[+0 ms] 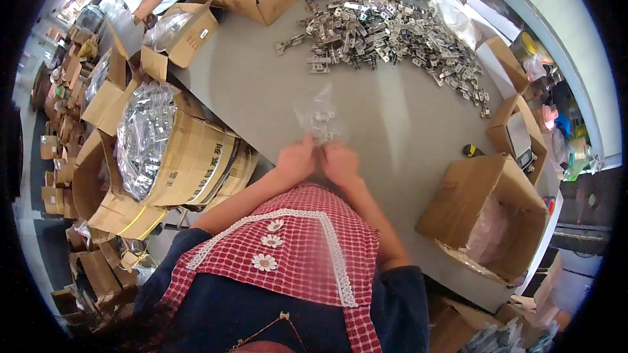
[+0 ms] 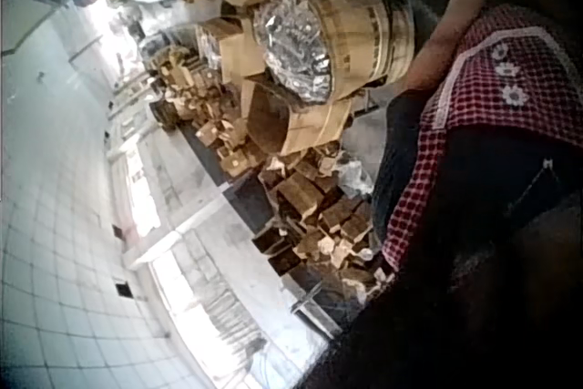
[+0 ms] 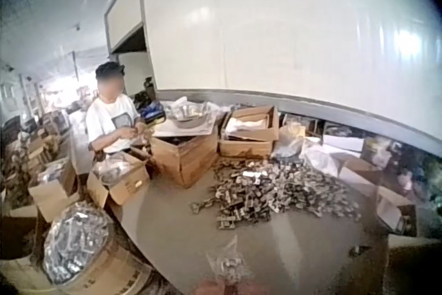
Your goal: The person puts metal hinges into a plastic bag by hand and then places the bag into a cardboard box.
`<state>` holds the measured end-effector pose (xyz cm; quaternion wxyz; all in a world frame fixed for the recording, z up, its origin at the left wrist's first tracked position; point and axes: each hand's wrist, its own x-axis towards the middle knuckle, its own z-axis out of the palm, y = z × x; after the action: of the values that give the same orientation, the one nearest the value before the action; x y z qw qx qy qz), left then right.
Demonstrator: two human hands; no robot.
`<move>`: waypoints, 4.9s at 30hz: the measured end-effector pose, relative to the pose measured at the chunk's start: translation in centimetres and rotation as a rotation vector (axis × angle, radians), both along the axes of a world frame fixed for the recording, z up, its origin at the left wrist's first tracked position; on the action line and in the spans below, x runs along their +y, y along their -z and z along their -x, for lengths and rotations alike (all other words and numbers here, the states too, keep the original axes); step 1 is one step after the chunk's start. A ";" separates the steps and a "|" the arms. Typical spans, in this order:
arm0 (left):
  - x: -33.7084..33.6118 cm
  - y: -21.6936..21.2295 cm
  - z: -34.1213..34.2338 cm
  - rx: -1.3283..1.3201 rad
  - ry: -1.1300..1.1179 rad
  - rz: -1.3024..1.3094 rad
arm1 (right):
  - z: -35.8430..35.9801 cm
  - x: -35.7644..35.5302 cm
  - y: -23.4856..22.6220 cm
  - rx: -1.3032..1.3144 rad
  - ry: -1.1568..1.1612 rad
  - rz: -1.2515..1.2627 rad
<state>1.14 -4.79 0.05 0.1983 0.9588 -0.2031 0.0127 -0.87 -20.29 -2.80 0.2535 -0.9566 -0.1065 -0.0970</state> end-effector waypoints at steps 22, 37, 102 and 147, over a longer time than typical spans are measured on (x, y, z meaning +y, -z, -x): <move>1.4 -0.1 -1.4 0.293 -0.131 0.154 | 0.2 -0.4 1.8 -0.253 -0.218 -0.126; 2.6 0.4 -1.1 0.036 -0.045 0.144 | -3.0 0.7 1.8 0.007 -0.369 0.096; 0.2 0.3 -0.7 0.245 -0.096 0.173 | -20.6 -12.8 -3.6 0.386 0.503 -0.582; 3.0 1.0 0.4 0.376 -0.182 0.291 | -2.5 -12.4 -7.3 0.416 0.456 -0.280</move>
<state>0.72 -1.77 -0.95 0.3665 0.9200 -0.0717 -0.1188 1.64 -32.67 4.54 0.3706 -0.9109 0.1784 0.0322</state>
